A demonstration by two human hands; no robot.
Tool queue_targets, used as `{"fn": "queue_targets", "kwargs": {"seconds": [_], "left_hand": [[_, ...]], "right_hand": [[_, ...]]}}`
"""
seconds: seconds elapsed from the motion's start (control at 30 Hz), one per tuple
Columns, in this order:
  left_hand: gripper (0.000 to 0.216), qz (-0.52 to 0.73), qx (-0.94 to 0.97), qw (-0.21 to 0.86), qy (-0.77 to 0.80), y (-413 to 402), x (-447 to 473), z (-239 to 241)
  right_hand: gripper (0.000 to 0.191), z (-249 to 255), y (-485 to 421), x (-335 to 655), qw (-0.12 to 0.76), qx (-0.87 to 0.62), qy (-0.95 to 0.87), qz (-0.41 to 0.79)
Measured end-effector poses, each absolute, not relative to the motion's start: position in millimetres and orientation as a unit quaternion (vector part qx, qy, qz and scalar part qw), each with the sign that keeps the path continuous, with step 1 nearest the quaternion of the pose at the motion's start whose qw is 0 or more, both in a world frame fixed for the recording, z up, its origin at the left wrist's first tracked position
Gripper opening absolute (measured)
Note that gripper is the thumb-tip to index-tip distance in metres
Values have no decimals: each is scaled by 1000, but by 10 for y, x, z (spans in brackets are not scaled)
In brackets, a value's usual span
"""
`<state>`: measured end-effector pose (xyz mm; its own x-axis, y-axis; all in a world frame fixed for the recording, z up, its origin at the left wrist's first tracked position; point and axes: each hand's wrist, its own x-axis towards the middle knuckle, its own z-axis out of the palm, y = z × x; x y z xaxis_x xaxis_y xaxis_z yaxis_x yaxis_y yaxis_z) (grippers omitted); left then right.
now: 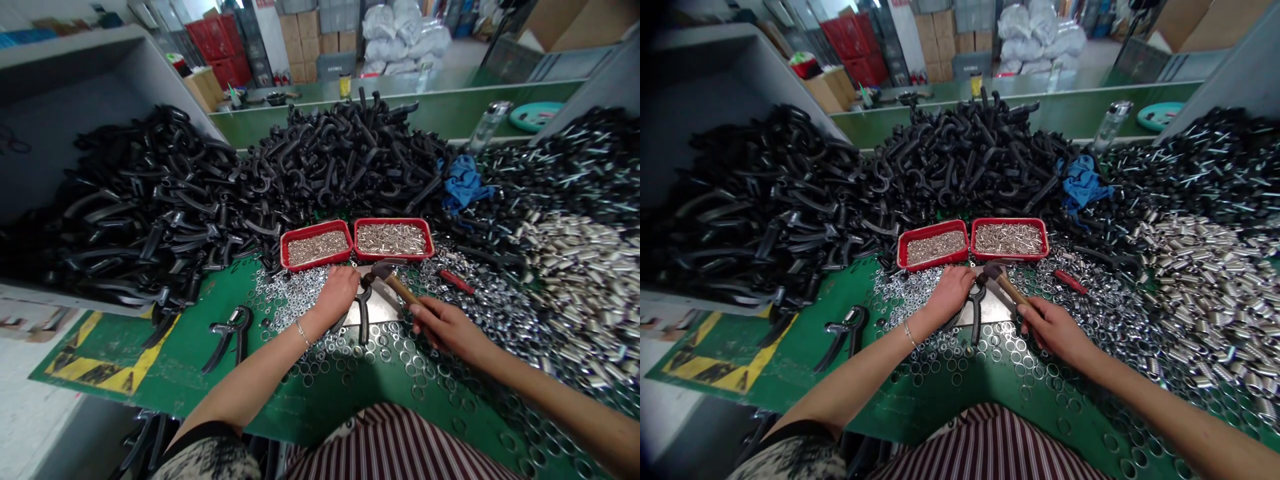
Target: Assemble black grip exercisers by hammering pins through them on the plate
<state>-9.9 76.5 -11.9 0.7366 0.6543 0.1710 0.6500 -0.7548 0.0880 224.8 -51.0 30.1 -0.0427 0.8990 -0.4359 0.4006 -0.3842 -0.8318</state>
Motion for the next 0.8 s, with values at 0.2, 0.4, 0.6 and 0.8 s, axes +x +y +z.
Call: {"fn": "queue_targets", "kwargs": {"seconds": [0.2,0.4,0.6,0.8], "left_hand": [[38,176,876,58,446,399,-299,22],[22,119,872,84,468,353,-274,10],[25,120,870,70,473,357,-244,7],[38,102,827,57,550,126,-277,46]], "right_hand": [[41,654,-386,2323,228,-654,-646,322],[36,612,-86,2218,69,-629,-736,239],[37,532,-21,2220,52,-637,-744,195],[40,492,-182,2296,68,-605,-758,233]]}}
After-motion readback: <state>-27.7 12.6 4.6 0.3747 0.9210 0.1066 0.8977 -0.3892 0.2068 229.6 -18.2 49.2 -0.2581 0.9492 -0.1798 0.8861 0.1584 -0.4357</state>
